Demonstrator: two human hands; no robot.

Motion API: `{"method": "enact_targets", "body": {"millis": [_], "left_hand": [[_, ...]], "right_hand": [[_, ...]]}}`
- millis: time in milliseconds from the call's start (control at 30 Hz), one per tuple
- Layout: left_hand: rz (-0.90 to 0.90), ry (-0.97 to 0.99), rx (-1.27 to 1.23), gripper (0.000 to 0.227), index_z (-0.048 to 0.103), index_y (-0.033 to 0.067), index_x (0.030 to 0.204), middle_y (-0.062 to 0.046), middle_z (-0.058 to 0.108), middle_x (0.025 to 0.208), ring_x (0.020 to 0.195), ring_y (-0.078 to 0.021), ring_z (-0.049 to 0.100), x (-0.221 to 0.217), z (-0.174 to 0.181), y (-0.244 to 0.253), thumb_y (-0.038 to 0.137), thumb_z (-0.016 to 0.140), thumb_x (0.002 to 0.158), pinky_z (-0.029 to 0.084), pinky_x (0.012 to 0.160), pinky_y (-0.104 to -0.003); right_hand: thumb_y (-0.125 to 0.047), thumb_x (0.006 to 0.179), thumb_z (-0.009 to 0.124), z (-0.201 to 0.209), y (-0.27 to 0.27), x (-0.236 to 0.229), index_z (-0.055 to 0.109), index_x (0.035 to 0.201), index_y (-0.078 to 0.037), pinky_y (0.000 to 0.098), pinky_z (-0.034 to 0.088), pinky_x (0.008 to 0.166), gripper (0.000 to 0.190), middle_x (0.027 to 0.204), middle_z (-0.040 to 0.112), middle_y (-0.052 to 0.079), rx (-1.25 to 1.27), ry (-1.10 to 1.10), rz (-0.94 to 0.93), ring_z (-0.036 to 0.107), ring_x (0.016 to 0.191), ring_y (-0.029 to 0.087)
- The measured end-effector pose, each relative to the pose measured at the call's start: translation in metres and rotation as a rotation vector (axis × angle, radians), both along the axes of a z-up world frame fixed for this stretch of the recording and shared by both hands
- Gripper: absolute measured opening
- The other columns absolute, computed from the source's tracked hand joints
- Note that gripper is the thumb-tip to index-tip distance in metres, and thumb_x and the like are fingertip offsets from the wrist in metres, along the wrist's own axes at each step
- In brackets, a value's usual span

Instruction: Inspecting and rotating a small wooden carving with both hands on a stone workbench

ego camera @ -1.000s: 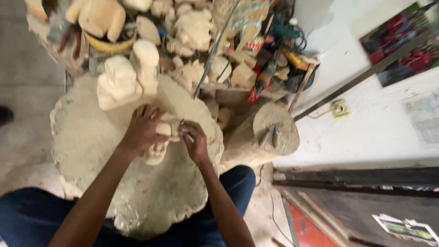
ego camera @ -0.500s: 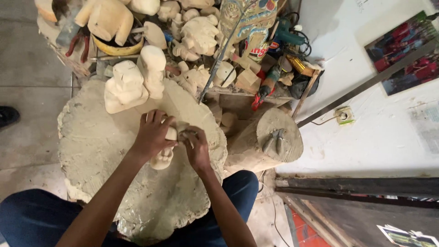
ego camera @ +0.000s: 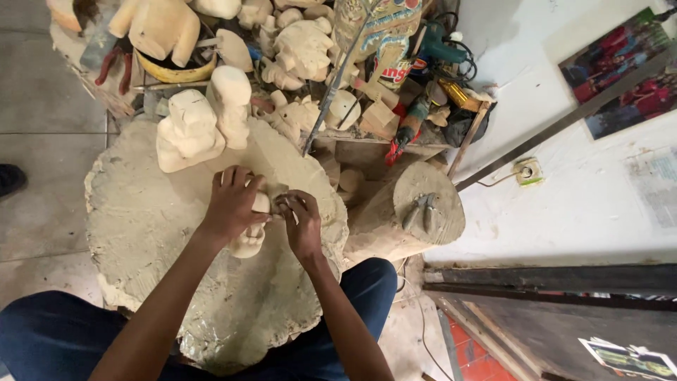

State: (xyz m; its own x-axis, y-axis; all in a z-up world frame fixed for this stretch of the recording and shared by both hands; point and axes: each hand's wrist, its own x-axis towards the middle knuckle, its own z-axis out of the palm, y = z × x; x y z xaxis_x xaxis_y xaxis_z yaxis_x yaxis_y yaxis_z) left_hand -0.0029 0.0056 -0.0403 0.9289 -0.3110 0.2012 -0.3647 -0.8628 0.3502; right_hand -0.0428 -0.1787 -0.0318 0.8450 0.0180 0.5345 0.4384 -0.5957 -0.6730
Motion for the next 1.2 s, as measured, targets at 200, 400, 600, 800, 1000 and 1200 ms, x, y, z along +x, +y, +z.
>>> {"method": "enact_targets", "body": {"millis": [200,400,600,800,1000,1200], "left_hand": [[0.025,0.066,0.028,0.082,0.055,0.0185,0.134,-0.009,0.047,0.125,0.137,-0.0338,0.036,-0.001,0.000,-0.003,0.052,0.087,0.066,0.031,0.114,-0.057],[0.016,0.059,-0.009,0.086,0.055,0.0164,0.138,-0.010,0.047,0.128,0.138,-0.0364,0.036,-0.003,-0.002,0.002,0.050,0.087,0.065,0.030,0.115,-0.059],[0.018,0.070,0.000,0.084,0.056,0.0142,0.136,-0.012,0.047,0.127,0.136,-0.0377,0.036,-0.005,0.012,0.001,0.050,0.087,0.067,0.031,0.113,-0.060],[0.007,0.072,0.019,0.089,0.054,0.0190,0.139,-0.011,0.048,0.127,0.138,-0.0372,0.036,0.002,0.001,0.002,0.051,0.088,0.063,0.031,0.113,-0.062],[0.009,0.079,0.029,0.085,0.056,0.0167,0.137,-0.012,0.048,0.127,0.137,-0.0373,0.036,0.000,0.006,-0.001,0.053,0.087,0.066,0.030,0.113,-0.060],[0.016,0.077,0.047,0.091,0.056,0.0142,0.140,-0.014,0.047,0.130,0.138,-0.0379,0.035,0.003,0.001,0.002,0.055,0.086,0.065,0.031,0.113,-0.060]], "right_hand": [[0.000,0.090,0.073,-0.005,0.004,0.000,0.077,0.099,-0.004,0.0375,0.061,0.095,0.011,0.114,0.063,0.010,-0.011,-0.040,0.016,0.068,0.114,0.033],[-0.003,0.095,0.070,-0.006,0.001,-0.002,0.074,0.105,-0.005,0.0433,0.059,0.098,0.011,0.116,0.067,0.014,-0.016,-0.034,0.058,0.065,0.120,0.038],[-0.006,0.094,0.072,0.023,-0.001,-0.012,0.077,0.104,-0.007,0.0352,0.065,0.086,0.011,0.121,0.067,0.013,0.064,0.073,0.082,0.069,0.113,0.034],[0.000,0.087,0.077,0.006,-0.001,-0.009,0.078,0.099,-0.007,0.0352,0.064,0.087,0.014,0.112,0.069,0.008,0.003,0.011,0.048,0.071,0.108,0.029],[0.006,0.089,0.072,-0.026,-0.004,-0.001,0.076,0.095,0.003,0.0387,0.061,0.088,0.007,0.103,0.070,0.013,0.003,-0.128,0.049,0.070,0.104,0.034],[-0.001,0.090,0.074,-0.013,-0.009,-0.003,0.078,0.097,-0.004,0.0365,0.058,0.095,0.009,0.103,0.072,0.007,-0.026,-0.160,0.003,0.067,0.108,0.028]]}}
